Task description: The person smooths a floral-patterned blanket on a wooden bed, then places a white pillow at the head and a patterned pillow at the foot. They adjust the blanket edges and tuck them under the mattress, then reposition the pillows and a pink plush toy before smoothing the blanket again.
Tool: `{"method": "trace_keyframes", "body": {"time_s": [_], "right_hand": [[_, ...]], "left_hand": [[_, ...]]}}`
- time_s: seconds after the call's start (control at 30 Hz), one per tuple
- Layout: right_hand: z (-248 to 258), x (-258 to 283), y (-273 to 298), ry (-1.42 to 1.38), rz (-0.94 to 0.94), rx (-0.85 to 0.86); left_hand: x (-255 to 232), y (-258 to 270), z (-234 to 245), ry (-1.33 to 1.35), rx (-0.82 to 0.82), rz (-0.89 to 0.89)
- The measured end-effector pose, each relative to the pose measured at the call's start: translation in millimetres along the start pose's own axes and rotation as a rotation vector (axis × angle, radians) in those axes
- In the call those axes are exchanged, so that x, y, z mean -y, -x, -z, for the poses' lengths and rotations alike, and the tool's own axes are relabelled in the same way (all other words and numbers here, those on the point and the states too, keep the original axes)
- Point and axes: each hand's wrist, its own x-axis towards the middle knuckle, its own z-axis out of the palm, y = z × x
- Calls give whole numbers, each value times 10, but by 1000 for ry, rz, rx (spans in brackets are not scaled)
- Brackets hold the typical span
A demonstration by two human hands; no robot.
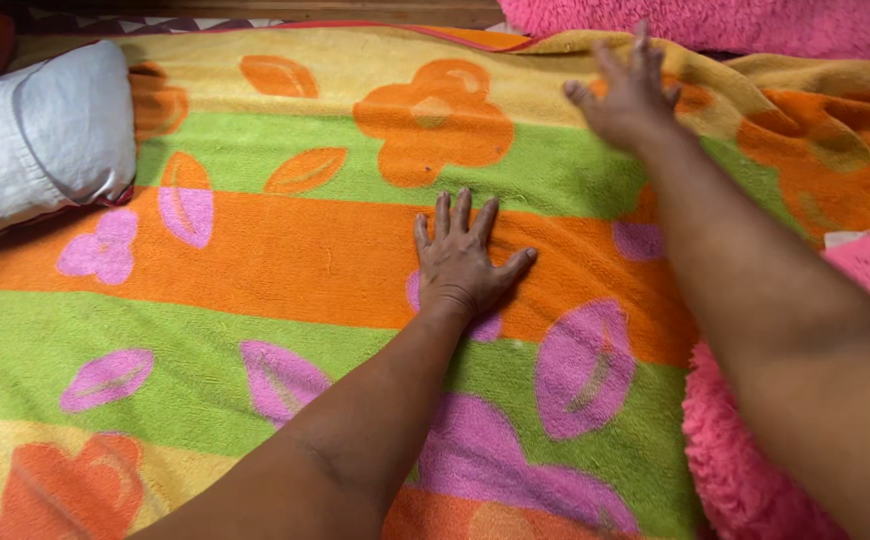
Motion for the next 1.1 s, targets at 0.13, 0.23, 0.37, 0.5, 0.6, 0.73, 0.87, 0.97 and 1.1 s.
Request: {"method": "trace_keyframes", "body": {"time_s": [0.13,0.23,0.37,0.5,0.6,0.73,0.87,0.97,1.1], "right_hand": [[-140,15,462,178,79,263],[-55,78,524,148,-208,121],[-32,287,958,99,-206,-106],[-723,324,2141,77,-14,-54],[-913,233,2455,138,72,-102],[-862,256,2421,151,58,-151],[-888,281,2471,164,77,-157],[-871,276,2419,128,85,-151],[-841,213,2389,107,61,-112]], "left_hand": [[7,13,-5,-10,8,5],[18,42,-43,-25,49,21],[2,-6,-30,-57,91,16],[37,-32,-12,-101,88,-31],[88,-27,-6,-103,211,-46],[404,384,90,-97,146,-149],[1117,1494,364,-76,96,64],[1681,2361,666,-141,106,390],[2031,3073,784,-229,8,629]]}}
